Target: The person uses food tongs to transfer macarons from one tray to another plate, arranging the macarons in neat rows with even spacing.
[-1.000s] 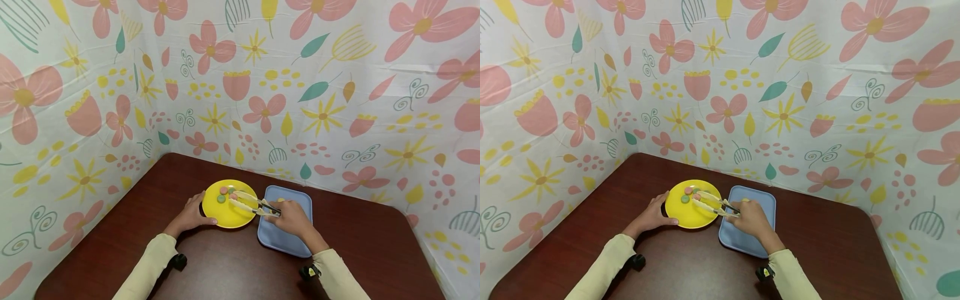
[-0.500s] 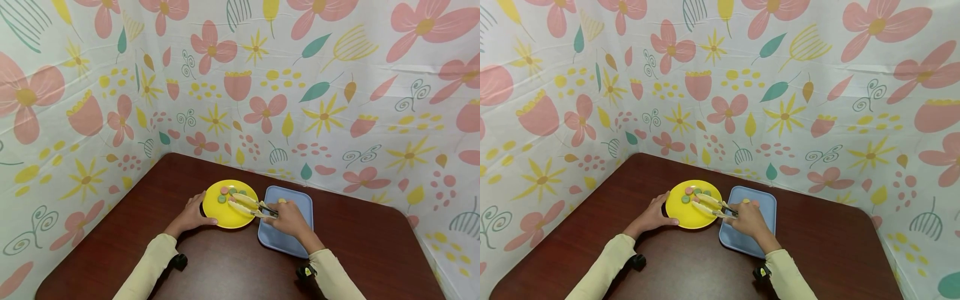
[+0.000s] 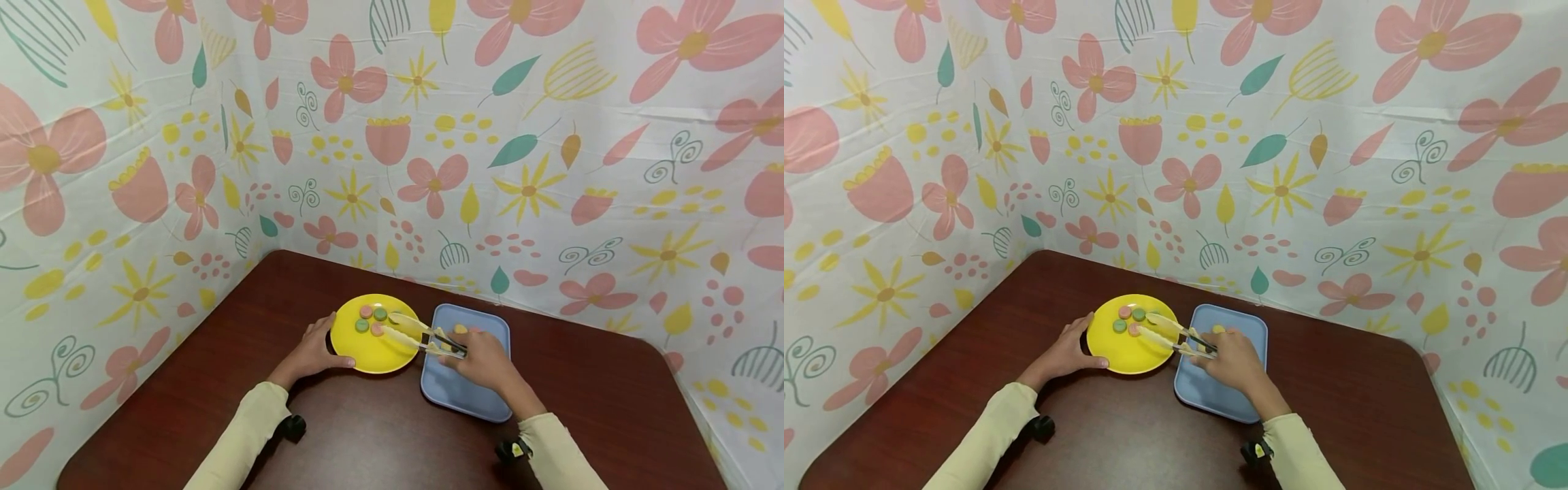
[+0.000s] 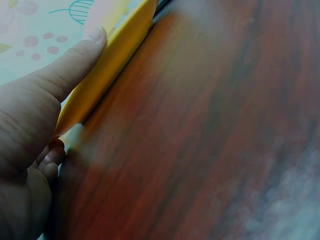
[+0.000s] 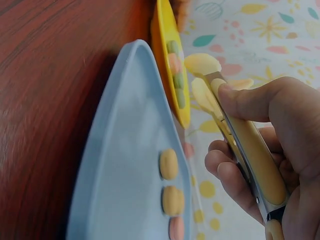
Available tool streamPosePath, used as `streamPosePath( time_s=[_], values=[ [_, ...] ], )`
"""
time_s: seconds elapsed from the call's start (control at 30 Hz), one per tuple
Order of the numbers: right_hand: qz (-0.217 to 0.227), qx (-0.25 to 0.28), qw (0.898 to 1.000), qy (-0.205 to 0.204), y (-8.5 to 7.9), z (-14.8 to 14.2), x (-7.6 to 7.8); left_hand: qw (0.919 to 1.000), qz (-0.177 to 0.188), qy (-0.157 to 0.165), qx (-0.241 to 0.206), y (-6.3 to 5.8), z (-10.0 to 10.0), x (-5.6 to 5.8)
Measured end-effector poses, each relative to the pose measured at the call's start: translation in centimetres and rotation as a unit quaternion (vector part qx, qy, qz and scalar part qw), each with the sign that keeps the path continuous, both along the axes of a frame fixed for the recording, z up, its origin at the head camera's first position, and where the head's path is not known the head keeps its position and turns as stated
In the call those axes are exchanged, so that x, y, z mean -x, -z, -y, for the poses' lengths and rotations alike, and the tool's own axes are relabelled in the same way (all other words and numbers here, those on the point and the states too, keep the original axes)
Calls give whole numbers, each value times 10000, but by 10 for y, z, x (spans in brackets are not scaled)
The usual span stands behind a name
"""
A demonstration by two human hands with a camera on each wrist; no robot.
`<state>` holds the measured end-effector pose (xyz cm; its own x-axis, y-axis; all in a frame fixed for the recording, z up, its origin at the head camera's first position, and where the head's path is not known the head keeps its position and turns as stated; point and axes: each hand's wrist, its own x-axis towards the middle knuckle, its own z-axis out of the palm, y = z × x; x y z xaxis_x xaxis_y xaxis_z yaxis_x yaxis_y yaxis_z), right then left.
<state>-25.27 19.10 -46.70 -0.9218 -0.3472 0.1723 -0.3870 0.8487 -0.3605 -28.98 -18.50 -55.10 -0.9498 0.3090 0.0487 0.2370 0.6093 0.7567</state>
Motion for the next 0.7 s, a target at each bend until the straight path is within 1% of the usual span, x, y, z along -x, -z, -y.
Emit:
streamPosePath(
  time_s=[0.2, 0.3, 0.47, 0.6, 0.7],
  values=[
    [-100, -37, 9999, 75, -8, -18, -10, 10000, 43, -9, -9, -1, 0, -1],
    [-20, 2, 9998, 219, -13, -28, -16, 10000, 20, -21, -46, -2, 0, -2],
    [143, -85, 9989, 449, -19, -48, -25, 10000, 5, -24, -94, -2, 0, -2],
    [146, -117, 9980, 611, -21, -64, -34, 10000, -11, -10, -91, -1, 0, -1],
    [73, -142, 9973, 723, -19, -74, -40, 10000, -23, 19, -94, -2, 0, -2]
  ],
)
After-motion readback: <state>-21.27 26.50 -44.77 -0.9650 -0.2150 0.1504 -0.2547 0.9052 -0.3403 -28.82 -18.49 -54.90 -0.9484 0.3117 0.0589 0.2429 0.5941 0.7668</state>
